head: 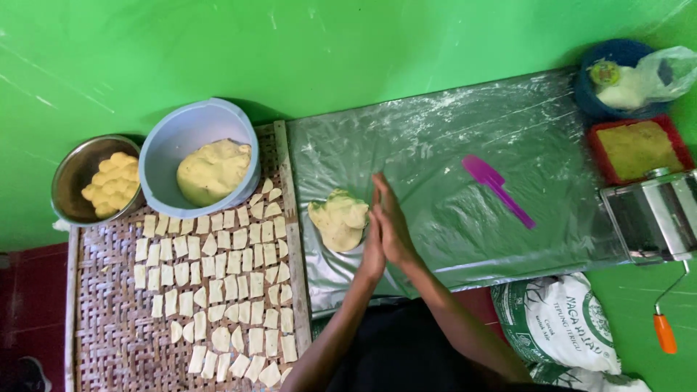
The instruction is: Cutting dough into small pieces and rolling them into balls by hand on a plastic-covered floor.
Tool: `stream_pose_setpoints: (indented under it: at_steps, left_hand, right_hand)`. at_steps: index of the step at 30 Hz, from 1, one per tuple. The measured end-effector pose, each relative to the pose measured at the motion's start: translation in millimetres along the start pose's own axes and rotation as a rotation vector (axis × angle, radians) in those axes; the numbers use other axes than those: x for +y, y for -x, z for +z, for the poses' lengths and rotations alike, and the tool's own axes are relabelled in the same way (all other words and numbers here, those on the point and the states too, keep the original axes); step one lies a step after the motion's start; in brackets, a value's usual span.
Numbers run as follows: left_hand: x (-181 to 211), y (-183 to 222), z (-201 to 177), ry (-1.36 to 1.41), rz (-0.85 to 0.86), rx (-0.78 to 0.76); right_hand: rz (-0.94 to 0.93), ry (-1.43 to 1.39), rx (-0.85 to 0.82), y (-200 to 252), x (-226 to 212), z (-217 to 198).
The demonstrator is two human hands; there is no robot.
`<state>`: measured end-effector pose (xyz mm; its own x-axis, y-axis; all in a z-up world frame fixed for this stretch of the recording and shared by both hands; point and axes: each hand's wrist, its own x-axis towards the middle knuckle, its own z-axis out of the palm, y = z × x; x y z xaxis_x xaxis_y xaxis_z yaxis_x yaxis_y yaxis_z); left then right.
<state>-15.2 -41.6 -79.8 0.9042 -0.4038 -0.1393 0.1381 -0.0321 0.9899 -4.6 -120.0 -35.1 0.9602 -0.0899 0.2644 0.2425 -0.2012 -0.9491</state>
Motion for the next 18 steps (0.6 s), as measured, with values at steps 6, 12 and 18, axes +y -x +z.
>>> stream_pose_setpoints:
  at_steps: [6, 12, 18]
  left_hand:
    - [82.1, 1.8, 6.9, 0.318, -0.117, 0.063]
    - [13.2, -24.5, -17.9, 0.254, -0.003, 0.143]
    - [65.6, -0.5, 21.6, 0.561, -0.041, 0.194]
  right_hand:
    - [0.263, -0.224, 0.106, 15.1, 42.3, -10.9]
    - [0.268, -0.140, -0.010, 24.4, -13.4, 10.6]
    - [0.225, -0.129, -0.037, -8.3, -19.5, -11.2]
